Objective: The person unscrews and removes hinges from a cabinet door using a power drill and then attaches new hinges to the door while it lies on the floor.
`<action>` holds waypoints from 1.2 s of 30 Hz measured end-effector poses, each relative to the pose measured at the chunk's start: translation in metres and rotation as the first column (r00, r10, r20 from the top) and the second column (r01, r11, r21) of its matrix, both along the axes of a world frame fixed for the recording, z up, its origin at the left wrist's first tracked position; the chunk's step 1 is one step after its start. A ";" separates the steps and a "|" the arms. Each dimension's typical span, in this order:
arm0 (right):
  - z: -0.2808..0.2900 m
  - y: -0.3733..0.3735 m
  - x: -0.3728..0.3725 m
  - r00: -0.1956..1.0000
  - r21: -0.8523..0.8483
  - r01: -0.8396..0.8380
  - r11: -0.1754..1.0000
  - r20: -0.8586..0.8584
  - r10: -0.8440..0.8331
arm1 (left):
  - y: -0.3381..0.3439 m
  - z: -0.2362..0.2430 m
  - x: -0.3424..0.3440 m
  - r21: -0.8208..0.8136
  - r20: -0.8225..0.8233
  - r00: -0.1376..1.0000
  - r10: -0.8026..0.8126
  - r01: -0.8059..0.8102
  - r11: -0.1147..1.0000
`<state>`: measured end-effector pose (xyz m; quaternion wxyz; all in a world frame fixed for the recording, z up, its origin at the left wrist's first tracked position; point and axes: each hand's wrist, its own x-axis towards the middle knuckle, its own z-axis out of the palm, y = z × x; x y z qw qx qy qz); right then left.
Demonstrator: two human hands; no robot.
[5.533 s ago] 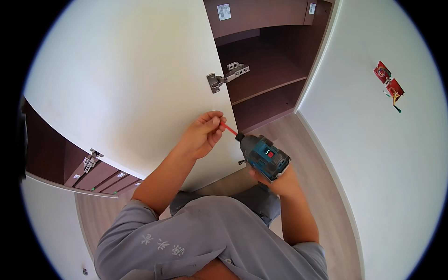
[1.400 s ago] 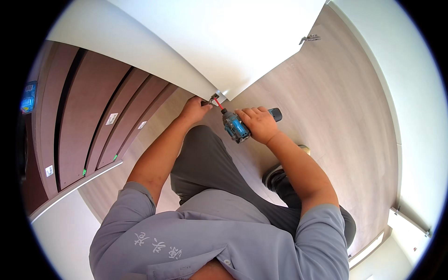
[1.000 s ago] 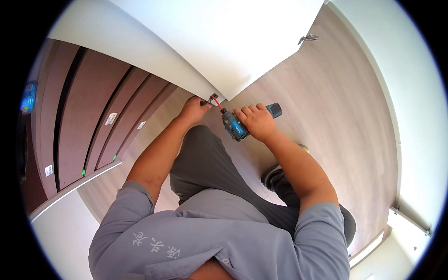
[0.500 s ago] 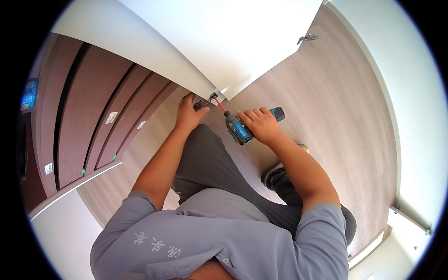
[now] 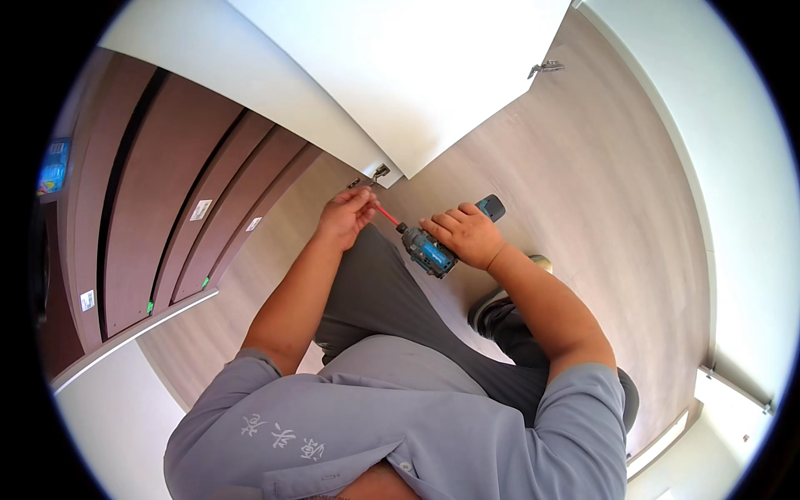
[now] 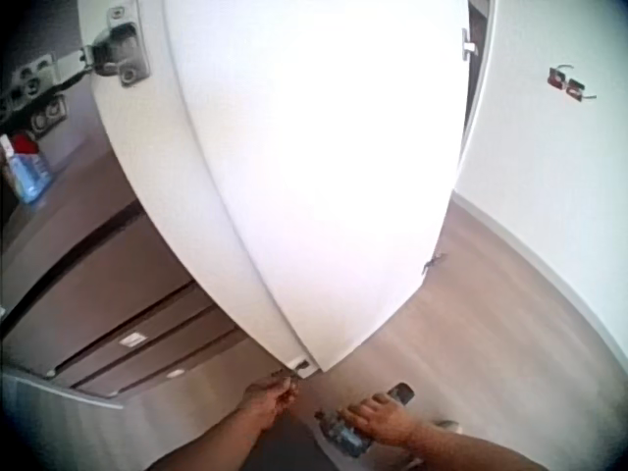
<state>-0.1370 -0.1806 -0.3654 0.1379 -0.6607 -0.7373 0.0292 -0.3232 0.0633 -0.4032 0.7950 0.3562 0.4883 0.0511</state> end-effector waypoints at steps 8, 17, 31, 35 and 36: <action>-0.031 0.007 0.006 0.990 -0.108 0.140 0.984 0.013 -0.140 | 0.040 -0.031 -0.033 0.614 -0.059 0.997 0.052 -0.005 0.789; -0.040 0.027 0.014 0.991 -0.104 0.134 0.986 0.044 -0.130 | 0.039 0.009 0.016 0.717 -0.656 0.701 -0.279 0.694 0.058; -0.038 0.031 0.018 0.989 -0.121 0.138 0.983 0.073 -0.130 | 0.056 -0.011 0.037 0.583 -0.713 0.533 -0.456 0.812 0.036; -0.041 0.033 0.014 0.985 -0.148 0.151 0.977 0.109 -0.136 | 0.054 -0.016 0.037 0.628 -0.702 0.571 -0.426 0.778 0.009; -0.043 0.033 0.013 0.982 -0.159 0.157 0.975 0.131 -0.136 | 0.055 -0.018 0.038 0.624 -0.705 0.569 -0.422 0.781 0.012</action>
